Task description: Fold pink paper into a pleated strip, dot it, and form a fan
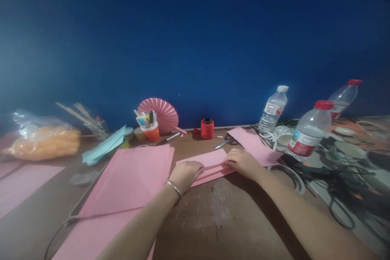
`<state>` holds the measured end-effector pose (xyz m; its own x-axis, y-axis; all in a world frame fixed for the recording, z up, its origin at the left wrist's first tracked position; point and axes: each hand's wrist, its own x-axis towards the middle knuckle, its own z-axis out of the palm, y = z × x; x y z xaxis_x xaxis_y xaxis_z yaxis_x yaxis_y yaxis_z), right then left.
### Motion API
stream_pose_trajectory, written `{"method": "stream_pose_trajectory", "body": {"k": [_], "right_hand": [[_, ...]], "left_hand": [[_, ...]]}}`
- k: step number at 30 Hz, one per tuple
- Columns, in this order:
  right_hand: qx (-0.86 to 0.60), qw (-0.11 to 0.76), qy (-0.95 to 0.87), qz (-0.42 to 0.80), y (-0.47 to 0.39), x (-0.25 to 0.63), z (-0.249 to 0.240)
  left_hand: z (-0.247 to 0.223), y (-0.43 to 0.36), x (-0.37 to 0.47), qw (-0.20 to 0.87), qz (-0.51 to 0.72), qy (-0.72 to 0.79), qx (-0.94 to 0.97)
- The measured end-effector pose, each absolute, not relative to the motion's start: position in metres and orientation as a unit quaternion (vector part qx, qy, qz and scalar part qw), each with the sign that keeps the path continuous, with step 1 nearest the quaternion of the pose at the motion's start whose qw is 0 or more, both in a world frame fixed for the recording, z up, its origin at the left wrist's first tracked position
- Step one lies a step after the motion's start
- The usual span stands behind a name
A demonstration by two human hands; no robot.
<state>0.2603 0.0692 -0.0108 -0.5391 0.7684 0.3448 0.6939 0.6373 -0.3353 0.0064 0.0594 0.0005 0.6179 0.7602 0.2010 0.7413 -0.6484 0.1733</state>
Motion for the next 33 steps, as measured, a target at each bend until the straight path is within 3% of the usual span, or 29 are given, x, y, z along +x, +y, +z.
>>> {"method": "stream_pose_trajectory", "body": {"k": [6, 11, 21, 27, 33], "right_hand": [[-0.425, 0.226, -0.876, 0.026, 0.055, 0.236, 0.002], [-0.394, 0.158, -0.905, 0.008, 0.043, 0.203, 0.003], [-0.439, 0.126, -0.89, -0.01, 0.05, 0.224, -0.006], [-0.457, 0.149, -0.877, 0.018, 0.046, 0.221, -0.004], [-0.413, 0.237, -0.873, 0.103, 0.047, 0.215, -0.007]], "left_hand": [[0.001, 0.058, 0.01, 0.03, 0.123, 0.411, 0.903], [-0.001, 0.051, 0.019, 0.025, 0.095, 0.374, 0.922], [0.01, 0.047, 0.006, 0.066, 0.116, 0.394, 0.909], [0.007, 0.047, 0.007, 0.114, 0.147, 0.405, 0.895], [0.002, 0.05, 0.008, 0.146, 0.182, 0.402, 0.885]]}}
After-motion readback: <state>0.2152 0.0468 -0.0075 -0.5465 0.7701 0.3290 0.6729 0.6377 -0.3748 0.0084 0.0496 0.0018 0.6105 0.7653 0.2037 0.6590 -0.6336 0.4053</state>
